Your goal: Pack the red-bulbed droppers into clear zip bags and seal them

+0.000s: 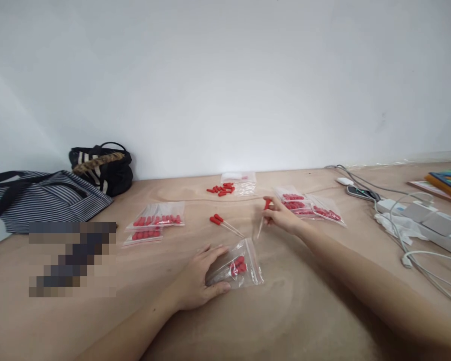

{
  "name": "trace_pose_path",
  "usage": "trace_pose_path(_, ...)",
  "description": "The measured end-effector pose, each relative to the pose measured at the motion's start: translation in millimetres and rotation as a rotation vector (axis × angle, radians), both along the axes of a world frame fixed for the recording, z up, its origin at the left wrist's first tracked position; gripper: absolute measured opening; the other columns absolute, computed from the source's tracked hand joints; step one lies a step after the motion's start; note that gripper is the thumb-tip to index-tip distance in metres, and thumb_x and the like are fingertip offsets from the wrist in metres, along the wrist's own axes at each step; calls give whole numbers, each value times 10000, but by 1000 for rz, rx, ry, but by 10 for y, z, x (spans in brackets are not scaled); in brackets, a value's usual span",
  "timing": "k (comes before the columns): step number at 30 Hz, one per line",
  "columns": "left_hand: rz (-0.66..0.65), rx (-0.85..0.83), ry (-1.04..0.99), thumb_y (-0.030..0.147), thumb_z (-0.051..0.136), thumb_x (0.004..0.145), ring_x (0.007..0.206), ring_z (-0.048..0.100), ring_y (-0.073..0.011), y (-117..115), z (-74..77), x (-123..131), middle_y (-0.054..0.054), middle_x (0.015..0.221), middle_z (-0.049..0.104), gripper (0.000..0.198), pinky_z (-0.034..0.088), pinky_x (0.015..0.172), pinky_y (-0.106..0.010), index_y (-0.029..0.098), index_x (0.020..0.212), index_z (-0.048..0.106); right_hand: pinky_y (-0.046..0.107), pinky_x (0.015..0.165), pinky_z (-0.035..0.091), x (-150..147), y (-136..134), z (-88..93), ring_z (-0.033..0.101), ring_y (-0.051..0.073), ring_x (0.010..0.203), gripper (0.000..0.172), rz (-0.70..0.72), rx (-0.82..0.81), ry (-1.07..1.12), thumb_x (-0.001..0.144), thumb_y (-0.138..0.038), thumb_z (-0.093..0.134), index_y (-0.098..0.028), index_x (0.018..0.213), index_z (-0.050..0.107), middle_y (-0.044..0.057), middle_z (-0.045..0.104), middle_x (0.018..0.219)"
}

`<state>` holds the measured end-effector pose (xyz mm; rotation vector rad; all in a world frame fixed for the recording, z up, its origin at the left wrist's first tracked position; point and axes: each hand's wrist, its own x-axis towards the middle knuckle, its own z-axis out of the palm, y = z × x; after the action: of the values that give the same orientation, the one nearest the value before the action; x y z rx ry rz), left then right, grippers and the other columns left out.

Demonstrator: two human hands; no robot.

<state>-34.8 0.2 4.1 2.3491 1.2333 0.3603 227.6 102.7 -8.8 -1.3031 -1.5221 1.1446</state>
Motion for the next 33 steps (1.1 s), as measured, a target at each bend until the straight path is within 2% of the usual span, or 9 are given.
trace_pose_path(3, 12, -9, 15, 457, 589, 717, 1241, 289, -322, 17, -69, -24, -68, 1327, 408, 663, 276, 999, -495, 242, 1294, 344, 239, 466, 427, 72, -312, -126, 516, 111, 473, 548, -270, -4, 317, 653, -278, 558, -203, 1131, 300, -80, 481, 570)
trace_pose_path(6, 42, -23, 30, 457, 588, 720, 1257, 246, -335, 25, -126, -50, -64, 1351, 373, 676, 287, 984, -514, 258, 1308, 322, 245, 466, 443, 14, -540, -177, 529, 109, 486, 538, -342, 25, 410, 645, -336, 599, -222, 1077, 299, -82, 470, 609)
trace_pose_path(15, 40, 0, 13, 473, 582, 723, 1256, 248, -337, 21, -174, -80, -53, 1341, 389, 671, 287, 988, -509, 273, 1310, 324, 283, 513, 484, -348, -716, -181, 548, 109, 500, 589, -273, 50, 493, 589, -501, 648, -232, 1001, 326, -78, 466, 641)
trace_pose_path(19, 36, 7, 16, 477, 573, 727, 1252, 258, -338, 21, -167, -73, -58, 1339, 392, 667, 296, 982, -508, 270, 1309, 323, 316, 616, 497, -422, -752, -231, 581, 137, 599, 484, -123, -18, 473, 631, -556, 595, -198, 929, 464, -19, 549, 666)
trace_pose_path(22, 22, 9, 22, 477, 570, 726, 1251, 262, -335, 21, -158, -65, -57, 1338, 394, 669, 285, 990, -504, 259, 1309, 323, 302, 612, 475, -400, -774, -260, 568, 142, 617, 420, -58, -17, 350, 636, -511, 618, -172, 876, 559, 12, 594, 686)
trace_pose_path(27, 50, -17, 47, 461, 578, 725, 1262, 230, -341, 9, -131, -45, -55, 1339, 390, 685, 284, 988, -510, 253, 1317, 303, 228, 483, 397, -371, -764, -246, 488, 85, 496, 403, -125, 16, 293, 577, -394, 703, -176, 872, 537, -8, 608, 680)
trace_pose_path(31, 46, -13, 36, 449, 582, 725, 1259, 241, -336, 1, -101, -24, -52, 1332, 399, 678, 285, 991, -503, 254, 1313, 306, 268, 574, 445, -421, -742, -205, 557, 124, 576, 348, -18, -8, 343, 520, -400, 736, -159, 706, 567, 22, 638, 686)
trace_pose_path(33, 41, -10, 40, 453, 584, 720, 1253, 252, -340, 4, -94, -18, -60, 1320, 415, 681, 284, 991, -504, 238, 1308, 317, 304, 631, 461, -437, -735, -199, 581, 150, 627, 350, 66, -45, 351, 525, -421, 726, -153, 715, 605, 34, 648, 707)
